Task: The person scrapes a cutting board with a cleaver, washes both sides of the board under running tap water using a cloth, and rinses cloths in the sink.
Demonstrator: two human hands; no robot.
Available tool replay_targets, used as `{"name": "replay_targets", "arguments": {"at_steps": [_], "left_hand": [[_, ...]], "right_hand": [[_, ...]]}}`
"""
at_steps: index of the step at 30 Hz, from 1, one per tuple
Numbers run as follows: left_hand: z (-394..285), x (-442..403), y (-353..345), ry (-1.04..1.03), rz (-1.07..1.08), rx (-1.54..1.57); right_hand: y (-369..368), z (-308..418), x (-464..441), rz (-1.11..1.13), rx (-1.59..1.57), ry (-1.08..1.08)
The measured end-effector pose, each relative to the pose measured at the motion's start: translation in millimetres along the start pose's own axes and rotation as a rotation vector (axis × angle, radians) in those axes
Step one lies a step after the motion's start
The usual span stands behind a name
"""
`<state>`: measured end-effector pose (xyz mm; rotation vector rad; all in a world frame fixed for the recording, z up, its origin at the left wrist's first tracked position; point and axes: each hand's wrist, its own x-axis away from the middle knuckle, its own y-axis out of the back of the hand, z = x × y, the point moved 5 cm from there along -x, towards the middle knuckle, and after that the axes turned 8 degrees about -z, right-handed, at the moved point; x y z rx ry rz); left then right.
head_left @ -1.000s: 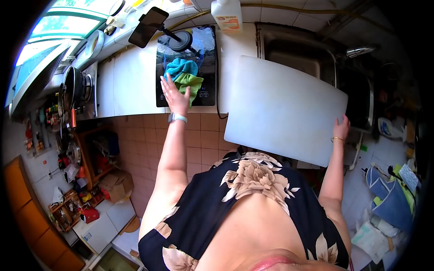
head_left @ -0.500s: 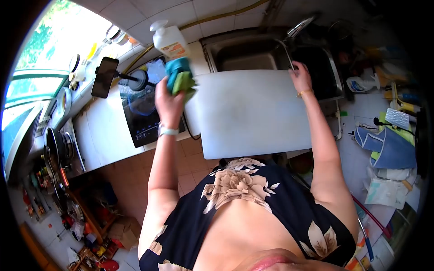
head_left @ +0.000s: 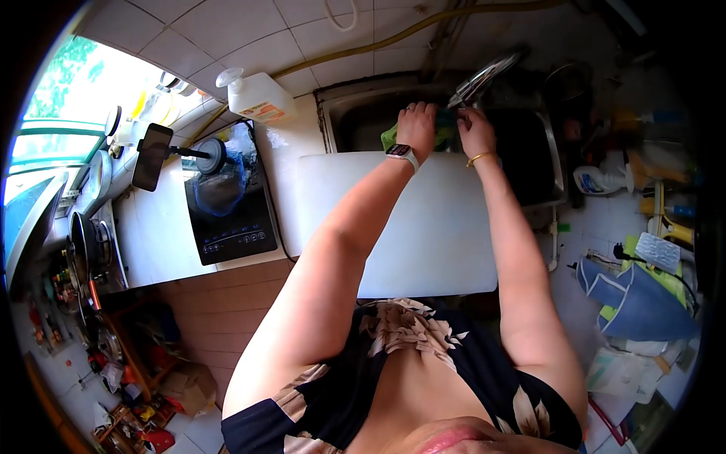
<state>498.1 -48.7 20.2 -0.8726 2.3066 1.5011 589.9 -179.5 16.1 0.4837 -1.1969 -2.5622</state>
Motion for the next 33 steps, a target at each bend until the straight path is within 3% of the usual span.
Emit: {"name": "replay_targets", "arguments": {"at_steps": [3, 5, 11, 13, 14, 20, 22, 24, 25, 27, 31, 32, 33], "left_hand": [[-1, 3, 0, -0.017, -0.019, 0.013], [1, 7, -2, -0.019, -0.028, 0.015], [3, 15, 6, -0.010, -0.058, 0.175], [4, 22, 15, 0.063, -0.104, 0.232], [15, 31, 5, 0.132, -0.077, 0.247], [25, 51, 9, 0.426, -0.231, 0.100], [27, 56, -1, 0.510, -0.281, 0.028], [40, 67, -23, 1.041, -0.302, 0.727], [39, 65, -26, 1.038, -0.302, 0.732], [13, 61, -36, 1.476, -0.154, 1.676], [40, 49, -54, 1.629, -0.026, 1.892], [55, 57, -84, 1.633, 0.141, 2.021], [50, 53, -81, 1.633, 0.153, 2.026]], "right_hand": [[1, 13, 7, -0.122, -0.188, -0.047], [-5, 18, 8, -0.307, -0.076, 0.213], [-35, 21, 29, -0.267, -0.179, 0.205], [-71, -2, 37, 0.101, -0.275, -0.157], [-83, -6, 34, 0.166, -0.188, -0.128], [-79, 22, -6, -0.149, -0.101, -0.067], [-70, 42, -1, -0.136, -0.121, -0.008], [-66, 51, 7, -0.169, -0.230, 0.118], [-68, 48, 9, -0.172, -0.227, 0.121], [-74, 43, 19, 0.006, -0.385, 0.015], [-53, 63, 45, -0.118, -0.434, 0.173], [-44, 72, 56, -0.177, -0.309, 0.271], [-45, 69, 64, -0.070, -0.416, 0.086]]}}
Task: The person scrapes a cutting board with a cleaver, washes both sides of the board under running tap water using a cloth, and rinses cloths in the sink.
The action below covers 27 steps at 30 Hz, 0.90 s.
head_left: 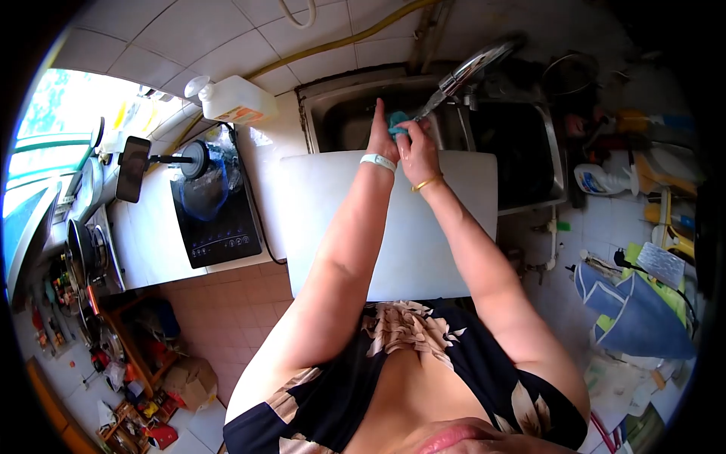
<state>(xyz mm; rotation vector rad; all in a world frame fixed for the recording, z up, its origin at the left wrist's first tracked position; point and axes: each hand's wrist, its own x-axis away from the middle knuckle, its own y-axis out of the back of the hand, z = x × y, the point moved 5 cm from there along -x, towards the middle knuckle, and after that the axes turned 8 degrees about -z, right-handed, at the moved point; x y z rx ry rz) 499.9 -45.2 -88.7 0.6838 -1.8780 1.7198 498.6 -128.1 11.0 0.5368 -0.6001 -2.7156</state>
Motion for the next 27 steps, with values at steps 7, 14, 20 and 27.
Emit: {"name": "replay_targets", "arguments": {"at_steps": [7, 14, 20, 27], "left_hand": [[6, -76, 47, -0.154, 0.770, 0.191], [27, -49, 20, -0.243, -0.140, 0.046], [25, -15, 19, -0.204, -0.188, 0.060], [-12, 19, 19, -0.635, -0.276, -1.037]], "right_hand": [[-14, -18, -32, 0.134, 0.168, -0.067], [-15, -48, -46, 0.222, 0.402, -0.447], [-25, -79, -28, 0.175, 0.229, -0.262], [-15, -91, -60, 0.210, 0.303, -0.294]]}}
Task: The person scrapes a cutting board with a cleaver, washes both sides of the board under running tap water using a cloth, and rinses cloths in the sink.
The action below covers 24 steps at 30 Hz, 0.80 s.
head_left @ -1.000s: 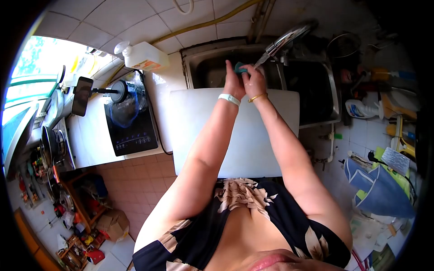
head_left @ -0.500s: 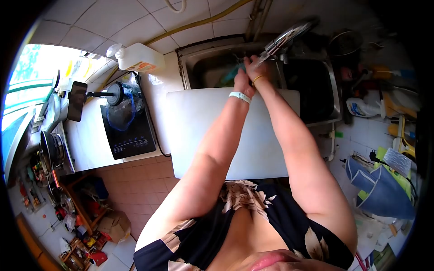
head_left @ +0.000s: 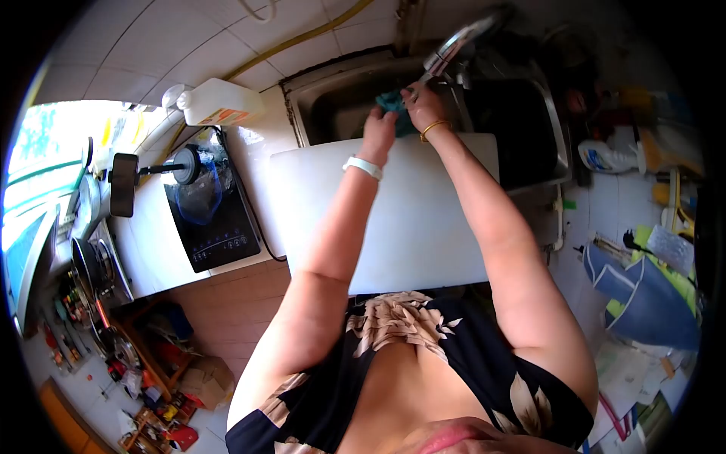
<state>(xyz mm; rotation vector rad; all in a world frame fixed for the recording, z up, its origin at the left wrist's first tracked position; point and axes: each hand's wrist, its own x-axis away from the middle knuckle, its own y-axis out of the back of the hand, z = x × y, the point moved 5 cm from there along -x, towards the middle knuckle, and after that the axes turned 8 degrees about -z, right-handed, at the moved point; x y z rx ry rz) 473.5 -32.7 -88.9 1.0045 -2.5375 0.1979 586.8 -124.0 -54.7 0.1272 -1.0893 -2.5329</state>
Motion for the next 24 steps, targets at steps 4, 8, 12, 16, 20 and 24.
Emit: {"name": "replay_targets", "arguments": {"at_steps": [4, 8, 12, 16, 20, 24], "left_hand": [[-40, 28, 28, -0.347, 0.009, -0.817], [-50, 78, 31, -0.618, 0.124, -1.058], [-23, 110, 35, -0.856, 0.257, -1.026], [13, 103, 50, -1.015, 0.413, -1.166], [33, 93, 61, -1.200, 0.447, -1.333], [40, 86, 66, -1.286, 0.460, -1.256]], "right_hand": [[-9, -30, 20, 0.045, 0.036, 0.089], [65, -18, 61, -0.160, 0.042, 0.238], [155, -59, 150, -0.442, -0.091, 0.172], [206, -113, 298, -0.714, -0.249, -0.240], [161, -202, 432, -0.986, -0.331, -0.330], [60, -234, 523, -1.013, -0.442, -0.581]]}}
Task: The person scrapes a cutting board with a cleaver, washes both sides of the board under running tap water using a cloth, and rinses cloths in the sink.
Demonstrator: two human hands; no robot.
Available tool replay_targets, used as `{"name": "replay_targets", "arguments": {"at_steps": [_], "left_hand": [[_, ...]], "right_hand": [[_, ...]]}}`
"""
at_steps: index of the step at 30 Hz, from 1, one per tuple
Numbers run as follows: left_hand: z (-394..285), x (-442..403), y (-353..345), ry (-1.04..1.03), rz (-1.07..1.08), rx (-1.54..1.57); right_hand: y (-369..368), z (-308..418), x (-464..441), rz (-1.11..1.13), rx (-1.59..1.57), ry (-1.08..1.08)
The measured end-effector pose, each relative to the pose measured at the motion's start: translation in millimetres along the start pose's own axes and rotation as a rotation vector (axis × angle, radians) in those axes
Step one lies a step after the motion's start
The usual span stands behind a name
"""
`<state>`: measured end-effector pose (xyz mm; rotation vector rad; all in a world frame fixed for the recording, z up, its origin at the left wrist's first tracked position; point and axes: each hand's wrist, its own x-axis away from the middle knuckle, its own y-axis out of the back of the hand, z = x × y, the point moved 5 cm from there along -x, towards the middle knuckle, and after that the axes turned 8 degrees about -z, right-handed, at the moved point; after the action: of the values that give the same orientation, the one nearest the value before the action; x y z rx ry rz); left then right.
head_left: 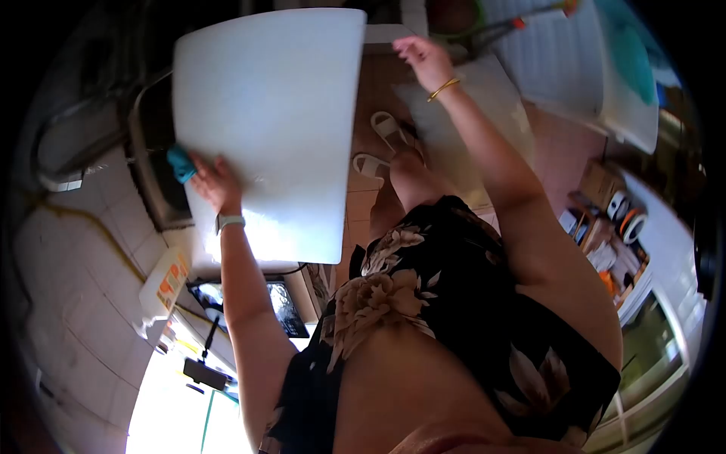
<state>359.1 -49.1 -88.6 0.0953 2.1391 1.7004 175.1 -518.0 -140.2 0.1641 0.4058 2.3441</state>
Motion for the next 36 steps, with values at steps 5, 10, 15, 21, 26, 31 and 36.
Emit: {"name": "replay_targets", "arguments": {"at_steps": [5, 10, 15, 21, 26, 31, 36], "left_hand": [[-7, 1, 0, 0.057, 0.087, -0.080], [-14, 1, 0, 0.011, 0.105, -0.113], [-25, 1, 2, -0.019, 0.150, -0.142], [-3, -6, -7, -0.037, 0.153, 0.079], [3, 0, -4, -0.210, 0.163, -0.077], [-5, -5, -6, -0.225, 0.177, -0.144], [-7, -9, -11, -0.219, 0.179, -0.195]], "right_hand": [[1, -92, 80, 0.121, 0.118, -0.287], [-35, -165, 128, 0.343, 0.266, -0.320], [-104, -249, 170, 0.709, 0.495, -0.406], [-164, -301, 174, 0.609, 0.417, -0.682], [-315, -389, 255, 1.180, 0.613, -0.019], [-425, -447, 302, 1.330, 0.696, 0.163], [-478, -471, 308, 1.291, 0.484, 0.111]]}}
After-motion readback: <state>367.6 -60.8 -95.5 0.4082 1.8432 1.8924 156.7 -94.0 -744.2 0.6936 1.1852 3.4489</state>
